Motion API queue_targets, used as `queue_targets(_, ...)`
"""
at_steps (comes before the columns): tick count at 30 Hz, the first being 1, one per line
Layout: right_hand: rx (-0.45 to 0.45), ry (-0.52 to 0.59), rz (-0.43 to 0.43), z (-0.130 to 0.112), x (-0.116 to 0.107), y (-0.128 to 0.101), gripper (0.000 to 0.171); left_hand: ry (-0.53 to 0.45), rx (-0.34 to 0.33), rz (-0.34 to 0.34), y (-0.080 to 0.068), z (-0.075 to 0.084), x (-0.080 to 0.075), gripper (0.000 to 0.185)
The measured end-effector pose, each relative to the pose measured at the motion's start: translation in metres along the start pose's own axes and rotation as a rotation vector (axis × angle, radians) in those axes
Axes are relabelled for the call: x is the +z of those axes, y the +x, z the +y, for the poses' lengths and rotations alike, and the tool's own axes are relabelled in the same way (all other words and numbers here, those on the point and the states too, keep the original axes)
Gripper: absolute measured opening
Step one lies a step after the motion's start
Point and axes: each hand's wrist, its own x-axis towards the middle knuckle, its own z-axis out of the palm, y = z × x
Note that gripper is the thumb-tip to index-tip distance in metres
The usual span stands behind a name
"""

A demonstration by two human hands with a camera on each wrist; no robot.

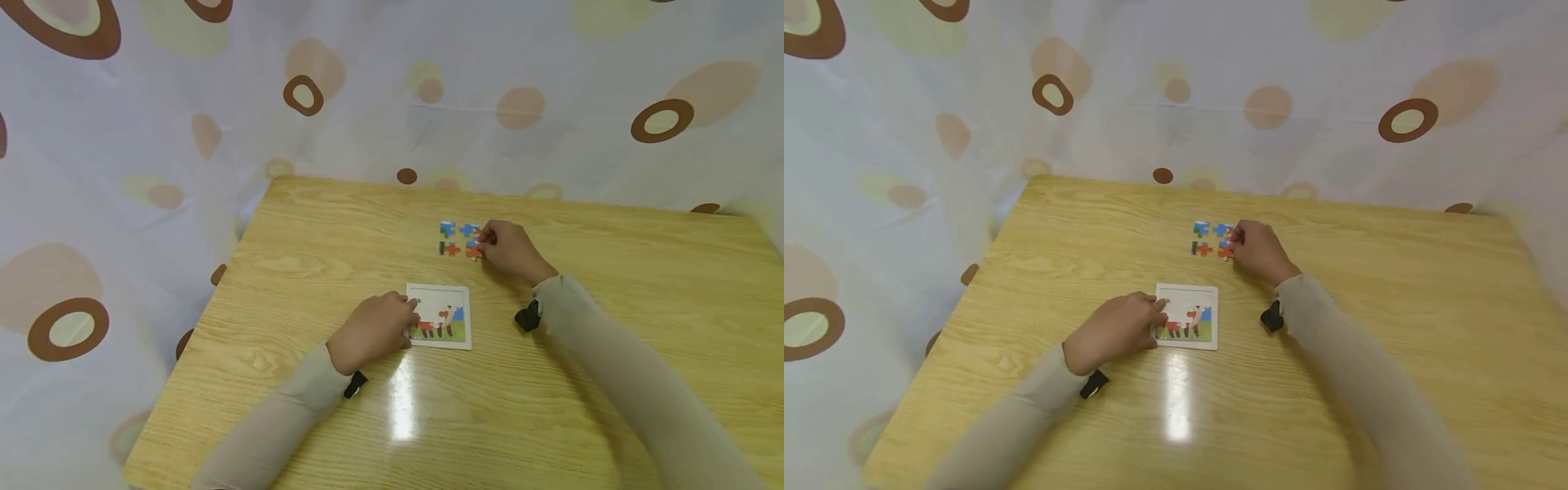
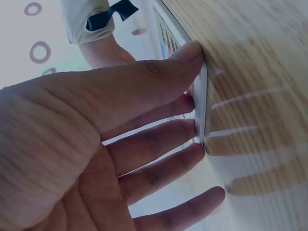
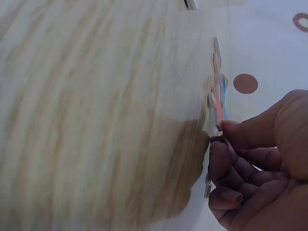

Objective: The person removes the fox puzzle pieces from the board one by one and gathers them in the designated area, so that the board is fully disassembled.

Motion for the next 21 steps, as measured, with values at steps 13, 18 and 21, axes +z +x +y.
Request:
queue_targets(13,-0.017,-0.039,0.021,-0.0036,0.0051,-0.003,0.01,0.016,0.005,-0.001,0.0021,0.0021,-0.0008,0.02)
queue_targets(18,-0.022,-0.03,0.017,-0.0017,0.0082,-0.0019,0.011,0.012,0.004,0.0,0.001,0.0018,-0.0003,0.02)
queue_targets(21,-0.026,-0.028,0.017,0.0002,0.0101,-0.0017,0.011,0.009,0.007,0.004,0.0,0.0022,-0.0004,0.02)
